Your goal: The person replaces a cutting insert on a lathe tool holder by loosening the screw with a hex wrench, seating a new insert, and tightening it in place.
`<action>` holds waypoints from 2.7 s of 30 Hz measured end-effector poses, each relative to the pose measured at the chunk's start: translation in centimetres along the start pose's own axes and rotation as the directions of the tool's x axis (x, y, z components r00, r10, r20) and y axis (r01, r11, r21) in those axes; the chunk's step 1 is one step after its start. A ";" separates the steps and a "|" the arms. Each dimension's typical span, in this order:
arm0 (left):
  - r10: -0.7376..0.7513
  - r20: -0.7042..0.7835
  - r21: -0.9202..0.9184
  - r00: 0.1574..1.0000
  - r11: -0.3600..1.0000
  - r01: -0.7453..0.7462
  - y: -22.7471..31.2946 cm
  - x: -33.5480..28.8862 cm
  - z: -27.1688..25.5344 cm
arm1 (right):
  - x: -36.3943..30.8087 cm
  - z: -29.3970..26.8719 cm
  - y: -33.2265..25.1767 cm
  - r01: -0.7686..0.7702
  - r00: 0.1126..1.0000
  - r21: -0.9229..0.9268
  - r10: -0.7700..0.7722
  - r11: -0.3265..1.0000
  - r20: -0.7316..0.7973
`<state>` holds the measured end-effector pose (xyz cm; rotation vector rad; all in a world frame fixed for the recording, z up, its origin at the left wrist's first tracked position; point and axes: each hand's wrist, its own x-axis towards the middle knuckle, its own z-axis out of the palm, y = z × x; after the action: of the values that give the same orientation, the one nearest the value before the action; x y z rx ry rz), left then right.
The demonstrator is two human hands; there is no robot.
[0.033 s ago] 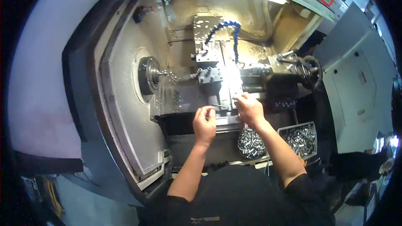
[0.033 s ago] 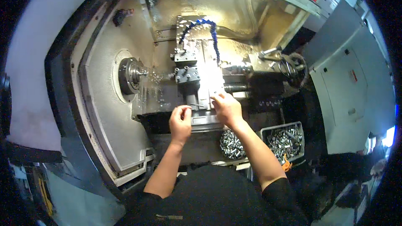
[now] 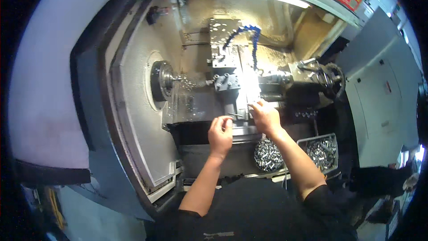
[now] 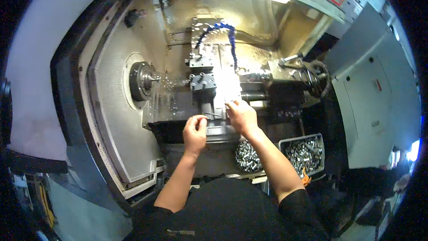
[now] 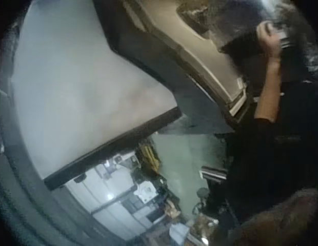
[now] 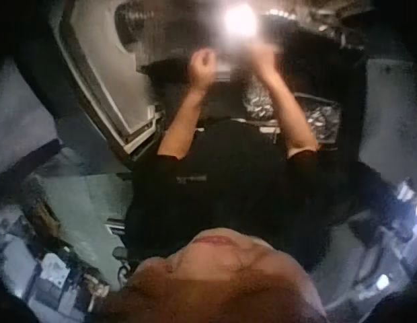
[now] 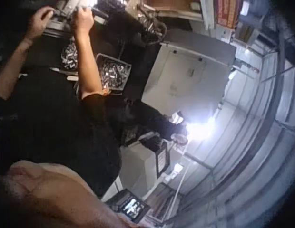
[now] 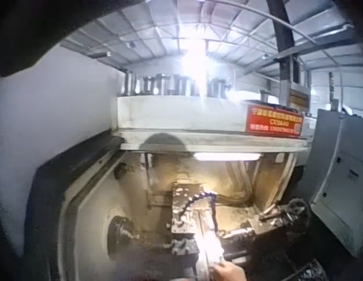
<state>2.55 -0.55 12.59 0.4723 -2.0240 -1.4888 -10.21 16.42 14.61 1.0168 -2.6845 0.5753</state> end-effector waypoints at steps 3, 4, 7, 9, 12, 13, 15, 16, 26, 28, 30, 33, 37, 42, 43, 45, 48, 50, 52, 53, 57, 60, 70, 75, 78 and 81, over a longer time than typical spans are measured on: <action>-0.068 0.003 -0.092 0.998 0.993 0.068 -0.3 0.4 -0.8 | 1.5 1.6 0.3 0.032 0.995 -0.107 -0.022 0.994 0.092; -0.079 -0.015 -0.067 0.997 0.995 0.077 -0.9 0.9 -1.2 | 1.7 1.9 0.3 0.065 0.995 -0.127 -0.055 0.990 0.085; -0.170 -0.086 -0.224 0.982 0.963 0.147 -2.8 3.7 -2.0 | 2.4 2.1 0.1 0.101 0.985 -0.137 -0.080 0.985 0.153; -0.317 -0.047 -0.425 0.947 0.865 0.268 -3.9 6.8 -2.4 | 2.6 1.4 -0.1 0.085 0.991 -0.085 -0.075 0.993 0.115; -0.375 0.057 -0.623 0.925 0.711 0.327 -5.8 12.0 -3.2 | 2.0 0.0 0.2 0.007 0.997 0.106 -0.015 0.994 0.070; -0.383 0.113 -0.679 0.917 0.644 0.353 -7.1 13.4 -3.4 | 1.7 -0.4 0.1 -0.048 0.997 0.248 0.029 0.968 0.078; -0.398 0.198 -0.732 0.896 0.547 0.405 -9.5 15.4 -3.2 | 1.2 -1.6 -0.2 -0.048 0.996 0.280 0.026 0.959 0.082; -0.323 0.312 -0.778 0.893 0.453 0.435 -10.2 16.1 -2.9 | 0.8 -2.3 -0.2 -0.055 0.996 0.311 0.029 0.949 0.088; -0.143 0.466 -0.847 0.873 0.214 0.487 -12.1 17.1 -0.6 | -2.3 -4.7 0.2 -0.201 0.978 0.412 0.157 0.889 0.138; -0.152 0.471 -0.848 0.869 0.192 0.493 -11.9 17.0 -0.7 | -2.5 -4.6 0.2 -0.264 0.963 0.452 0.206 0.852 0.175; -0.168 0.466 -0.841 0.869 0.222 0.493 -11.6 17.1 -0.9 | -2.3 -4.7 -0.1 -0.320 0.946 0.488 0.245 0.812 0.212; -0.134 0.502 -0.808 0.855 0.280 0.518 -11.9 17.6 -1.5 | -1.5 -5.5 -0.8 -0.424 0.901 0.501 0.297 0.754 0.315; -0.207 0.490 -0.764 0.847 0.365 0.532 -10.8 17.9 -1.9 | 0.6 -6.0 -0.8 -0.212 0.970 0.455 0.130 0.865 0.206; -0.217 0.338 -0.620 0.916 0.680 0.390 -9.2 18.0 -2.4 | 7.0 -7.5 -4.4 -0.016 0.987 0.397 -0.050 0.918 0.155; -0.227 0.332 -0.563 0.915 0.731 0.386 -9.2 17.9 -2.6 | 8.5 -7.4 -5.1 -0.004 0.986 0.397 -0.063 0.918 0.155; -0.243 0.302 -0.508 0.922 0.777 0.371 -9.4 17.8 -2.5 | 11.6 -7.3 -6.9 0.228 0.959 0.271 -0.265 0.935 0.106; -0.263 0.303 -0.581 0.916 0.712 0.396 -9.1 17.6 -2.0 | 15.7 -6.4 -8.9 0.314 0.932 0.079 -0.323 0.946 0.166; -0.264 0.297 -0.607 0.917 0.689 0.395 -8.4 17.5 -1.7 | 17.8 -5.2 -9.1 0.384 0.908 -0.016 -0.375 0.923 0.185; -0.276 0.302 -0.690 0.913 0.597 0.409 -8.5 17.0 -1.8 | 19.3 -4.0 -10.1 0.495 0.856 -0.172 -0.445 0.852 0.262; -0.272 0.297 -0.695 0.915 0.595 0.402 -8.8 16.9 -1.8 | 19.8 -3.1 -10.2 0.501 0.854 -0.176 -0.450 0.848 0.262; -0.318 0.358 -0.701 0.878 0.530 0.477 -7.8 16.7 -2.1 | 20.6 -1.2 -10.9 0.638 0.769 -0.376 -0.531 0.672 0.356; -0.304 0.374 -0.716 0.877 0.507 0.481 -8.6 16.6 -2.2 | 21.0 0.5 -10.7 0.647 0.762 -0.411 -0.563 0.642 0.320; -0.199 0.346 -0.680 0.917 0.620 0.392 -9.5 16.3 -2.4 | 21.0 1.7 -10.7 0.634 0.773 -0.438 -0.525 0.637 0.356; -0.250 0.227 -0.620 0.941 0.708 0.338 -9.3 16.6 -2.4 | 21.3 2.1 -10.5 0.632 0.774 -0.478 -0.516 0.609 0.366; -0.212 0.084 -0.500 0.974 0.836 0.225 -7.3 16.7 -2.9 | 21.6 2.2 -10.2 0.654 0.756 -0.448 -0.554 0.610 0.348; 0.248 -0.171 -0.119 0.954 0.955 -0.270 -6.4 17.2 -3.6 | 21.7 1.9 -11.3 0.677 0.733 -0.458 -0.581 0.576 0.353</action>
<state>-8.76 -15.45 11.39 0.2434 -1.7697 -1.3774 -18.70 -4.90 23.26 1.7272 -2.1054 -0.4495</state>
